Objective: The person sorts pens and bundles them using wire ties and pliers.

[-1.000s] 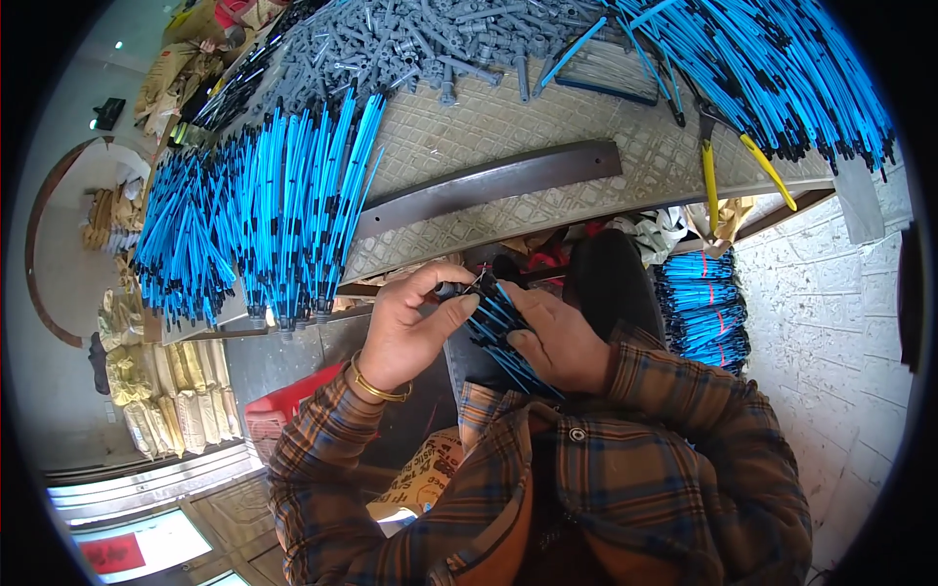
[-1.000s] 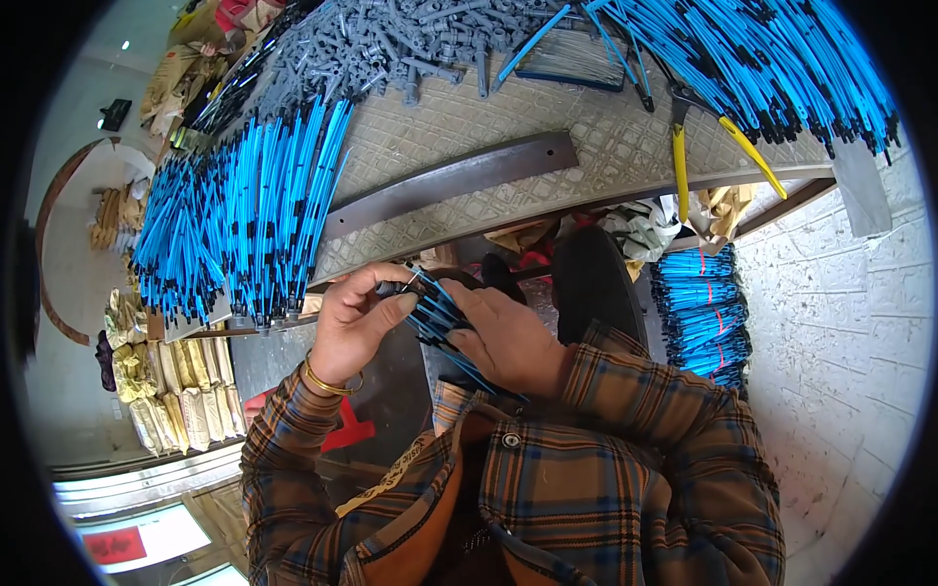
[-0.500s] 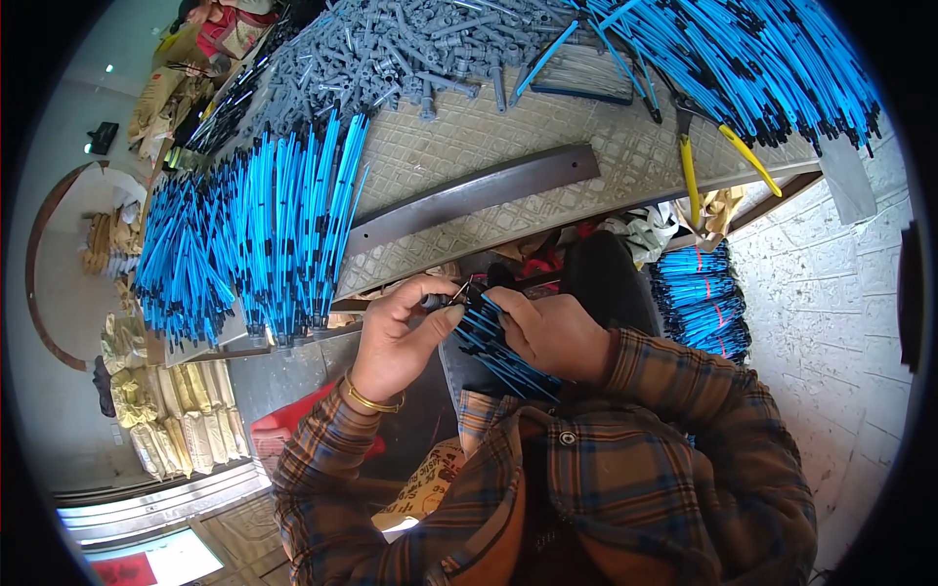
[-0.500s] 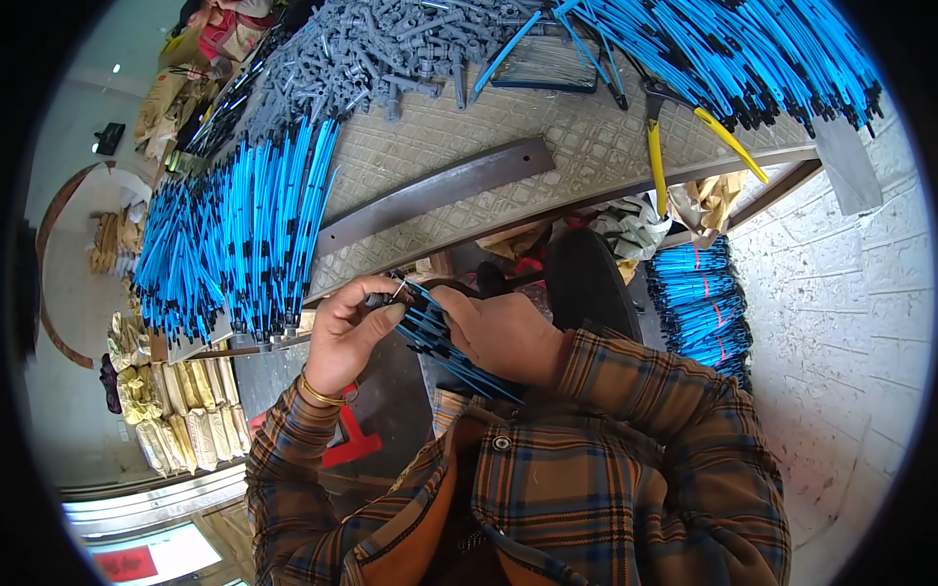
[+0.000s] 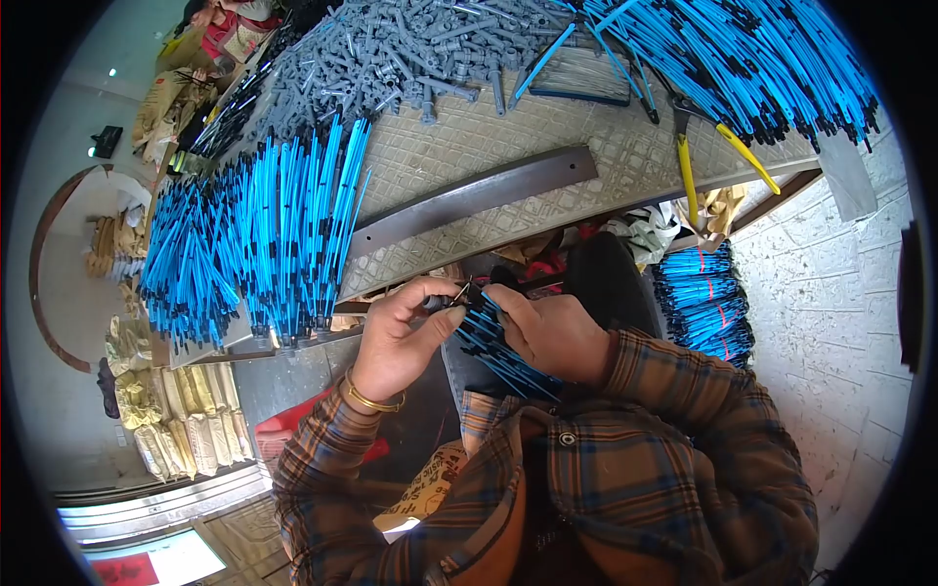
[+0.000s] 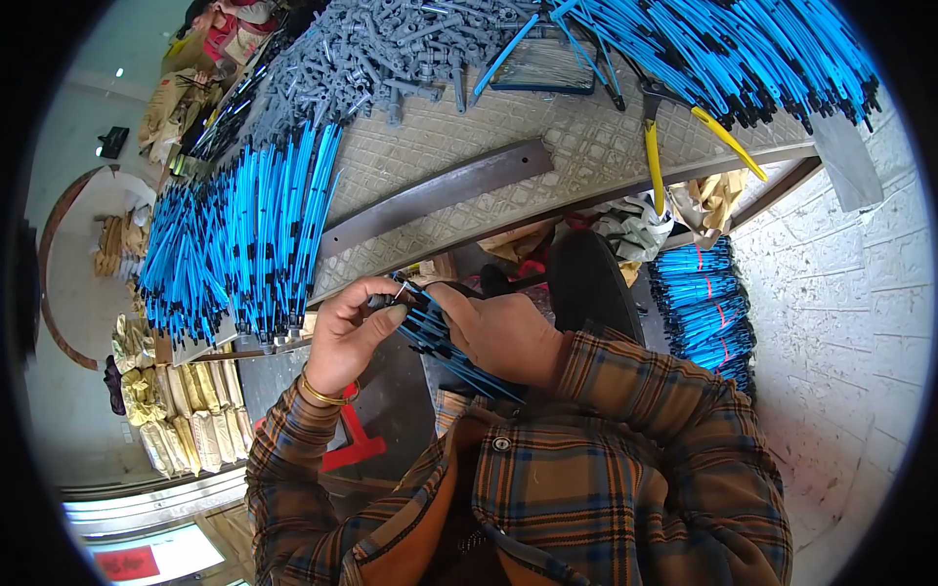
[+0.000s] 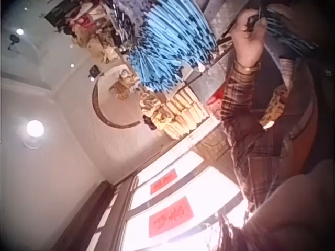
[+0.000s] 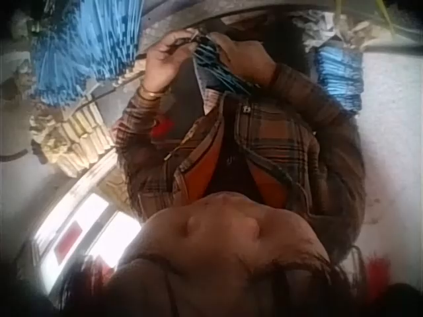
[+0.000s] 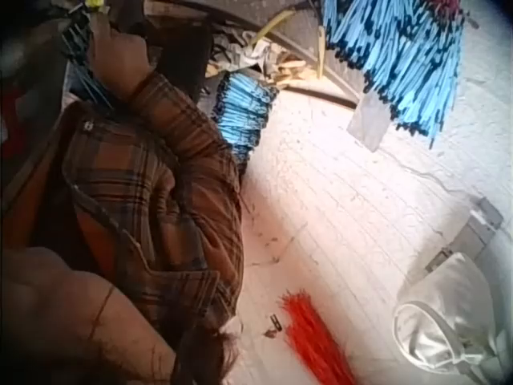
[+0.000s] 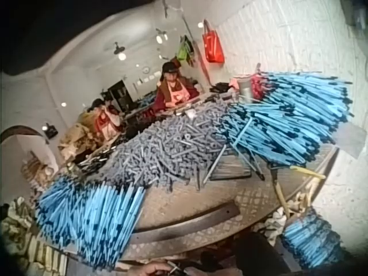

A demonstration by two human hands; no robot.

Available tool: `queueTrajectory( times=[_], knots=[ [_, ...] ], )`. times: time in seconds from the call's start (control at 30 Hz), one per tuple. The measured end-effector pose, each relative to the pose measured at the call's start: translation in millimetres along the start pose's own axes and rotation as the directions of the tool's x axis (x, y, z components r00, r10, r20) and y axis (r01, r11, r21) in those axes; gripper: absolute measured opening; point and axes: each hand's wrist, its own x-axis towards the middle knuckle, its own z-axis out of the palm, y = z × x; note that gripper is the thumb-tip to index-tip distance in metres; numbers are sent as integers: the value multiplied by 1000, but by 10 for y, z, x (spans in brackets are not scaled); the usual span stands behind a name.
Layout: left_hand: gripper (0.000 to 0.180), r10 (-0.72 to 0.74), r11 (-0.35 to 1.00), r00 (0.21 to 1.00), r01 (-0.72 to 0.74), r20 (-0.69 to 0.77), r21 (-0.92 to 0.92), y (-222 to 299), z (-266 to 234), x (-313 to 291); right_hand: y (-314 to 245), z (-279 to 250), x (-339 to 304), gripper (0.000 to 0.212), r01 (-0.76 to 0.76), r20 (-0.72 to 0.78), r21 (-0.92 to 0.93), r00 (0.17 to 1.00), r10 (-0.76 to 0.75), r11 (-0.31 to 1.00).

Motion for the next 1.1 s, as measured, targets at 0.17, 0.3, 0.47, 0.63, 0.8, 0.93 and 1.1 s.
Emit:
queueTrajectory(
  times=[0.17,0.3,0.47,0.63,0.8,0.93,1.1],
  knots=[
    [19,11,999,1000,-11,7,32,9,0,15,0,-11,-7,46,28,-11,-12,1000,-29,1000],
    [18,14,999,1000,-14,8,45,0,2,23,8,-11,-11,48,40,-12,-19,999,-41,999],
    [18,29,999,999,-29,-29,31,-50,31,25,74,53,-62,51,65,-31,-62,997,-67,996],
    [18,63,998,996,-61,-67,30,-50,33,14,7,0,-24,43,3,23,-18,1000,-3,1000],
    [17,66,998,994,-64,-88,20,66,-33,54,-52,-64,110,42,37,-3,-18,999,-37,999],
    [17,76,995,993,-70,-95,65,132,-84,79,-56,-79,154,41,60,2,-35,998,-60,998],
    [16,137,981,982,-117,-130,152,169,-79,-9,-133,-112,102,44,73,40,-21,997,-72,997]
  ],
)
